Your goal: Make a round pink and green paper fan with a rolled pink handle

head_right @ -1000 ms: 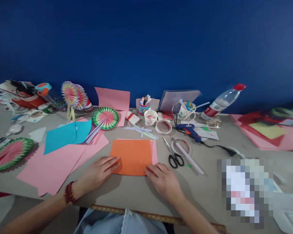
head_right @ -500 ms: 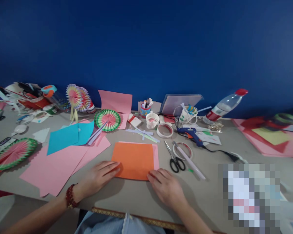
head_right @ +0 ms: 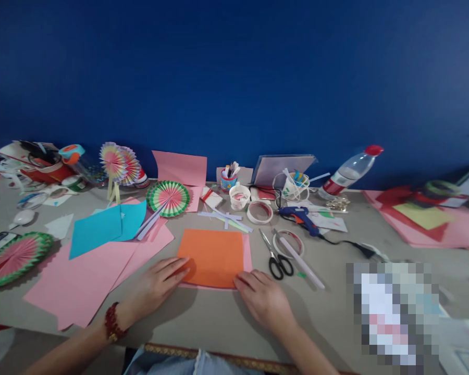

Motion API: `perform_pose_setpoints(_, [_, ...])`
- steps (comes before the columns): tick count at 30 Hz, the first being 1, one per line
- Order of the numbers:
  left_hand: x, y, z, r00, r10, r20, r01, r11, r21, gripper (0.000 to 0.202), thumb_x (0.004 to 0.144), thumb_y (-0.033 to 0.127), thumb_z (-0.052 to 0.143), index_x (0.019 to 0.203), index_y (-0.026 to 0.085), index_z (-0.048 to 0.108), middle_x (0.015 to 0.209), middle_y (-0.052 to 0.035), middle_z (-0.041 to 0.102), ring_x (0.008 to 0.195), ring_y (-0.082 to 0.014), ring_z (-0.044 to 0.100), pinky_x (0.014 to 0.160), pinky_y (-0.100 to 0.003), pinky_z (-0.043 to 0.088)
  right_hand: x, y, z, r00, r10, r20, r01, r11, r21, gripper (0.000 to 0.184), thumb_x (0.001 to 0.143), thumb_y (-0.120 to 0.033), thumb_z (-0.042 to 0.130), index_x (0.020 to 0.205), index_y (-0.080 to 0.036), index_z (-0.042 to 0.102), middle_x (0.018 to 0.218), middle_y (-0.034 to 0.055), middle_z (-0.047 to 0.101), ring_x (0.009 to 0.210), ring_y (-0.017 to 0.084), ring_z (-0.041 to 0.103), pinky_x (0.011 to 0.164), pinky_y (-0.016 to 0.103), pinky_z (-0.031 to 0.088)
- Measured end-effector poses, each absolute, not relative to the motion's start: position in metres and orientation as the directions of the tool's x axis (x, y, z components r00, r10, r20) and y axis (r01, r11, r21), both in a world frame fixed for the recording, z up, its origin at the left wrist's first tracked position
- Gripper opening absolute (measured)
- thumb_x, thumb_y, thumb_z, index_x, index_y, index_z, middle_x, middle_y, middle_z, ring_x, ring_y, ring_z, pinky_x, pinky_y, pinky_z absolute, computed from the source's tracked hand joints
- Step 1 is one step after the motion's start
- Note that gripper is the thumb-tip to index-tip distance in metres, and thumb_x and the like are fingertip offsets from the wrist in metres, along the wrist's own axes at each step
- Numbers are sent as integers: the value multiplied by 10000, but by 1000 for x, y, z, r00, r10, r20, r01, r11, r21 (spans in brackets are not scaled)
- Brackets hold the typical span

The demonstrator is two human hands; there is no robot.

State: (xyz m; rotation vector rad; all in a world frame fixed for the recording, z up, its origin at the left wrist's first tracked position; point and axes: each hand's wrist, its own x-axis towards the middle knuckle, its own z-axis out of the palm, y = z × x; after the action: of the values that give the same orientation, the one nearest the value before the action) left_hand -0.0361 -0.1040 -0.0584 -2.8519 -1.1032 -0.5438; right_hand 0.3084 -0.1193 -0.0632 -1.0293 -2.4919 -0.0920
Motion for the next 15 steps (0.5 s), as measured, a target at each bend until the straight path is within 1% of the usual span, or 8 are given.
perform_pose_setpoints(4, [-36, -108, -62, 706, 642, 299, 651, -755, 83, 328, 971, 124, 477, 1251, 191, 633, 1280, -107, 656, 1178, -240, 591, 958, -410, 543, 307, -119, -60, -630, 662, 405, 686, 720, -110, 291, 938, -101, 461, 1057, -194, 710, 1001, 80, 743, 849, 197, 651, 773, 319, 517])
perform_pose_setpoints(8, [-41, -119, -64, 697, 659, 281, 656, -745, 119, 369, 960, 114, 484, 1292, 216, 611, 1300, -107, 638, 1199, -235, 570, 971, -400, 529, 306, -127, -60, -620, 668, 413, 677, 721, -150, 293, 950, -114, 452, 1043, -206, 714, 989, 75, 742, 849, 192, 644, 786, 316, 508])
perform_pose_setpoints(11, [-44, -126, -62, 709, 660, 247, 651, -748, 131, 381, 950, 108, 480, 1289, 223, 613, 1313, -102, 632, 1192, -238, 564, 972, -400, 528, 303, -133, -59, -620, 672, 404, 668, 722, -177, 288, 962, -125, 447, 1016, -209, 717, 953, 69, 739, 821, 182, 645, 770, 307, 510])
perform_pose_setpoints(13, [-45, -127, -61, 711, 664, 232, 652, -746, 138, 361, 945, 103, 473, 1250, 215, 632, 1316, -101, 631, 1185, -244, 563, 967, -407, 530, 300, -135, -57, -628, 677, 383, 660, 724, -199, 279, 986, -171, 445, 1008, -217, 720, 947, 67, 739, 819, 180, 655, 771, 308, 518])
perform_pose_setpoints(15, [-44, -126, -60, 703, 671, 234, 657, -739, 148, 327, 947, 108, 470, 1203, 201, 650, 1298, -103, 639, 1174, -248, 567, 961, -411, 532, 301, -134, -54, -648, 678, 348, 642, 732, -229, 270, 1010, -278, 460, 1002, -221, 724, 963, 70, 742, 834, 184, 671, 774, 307, 530])
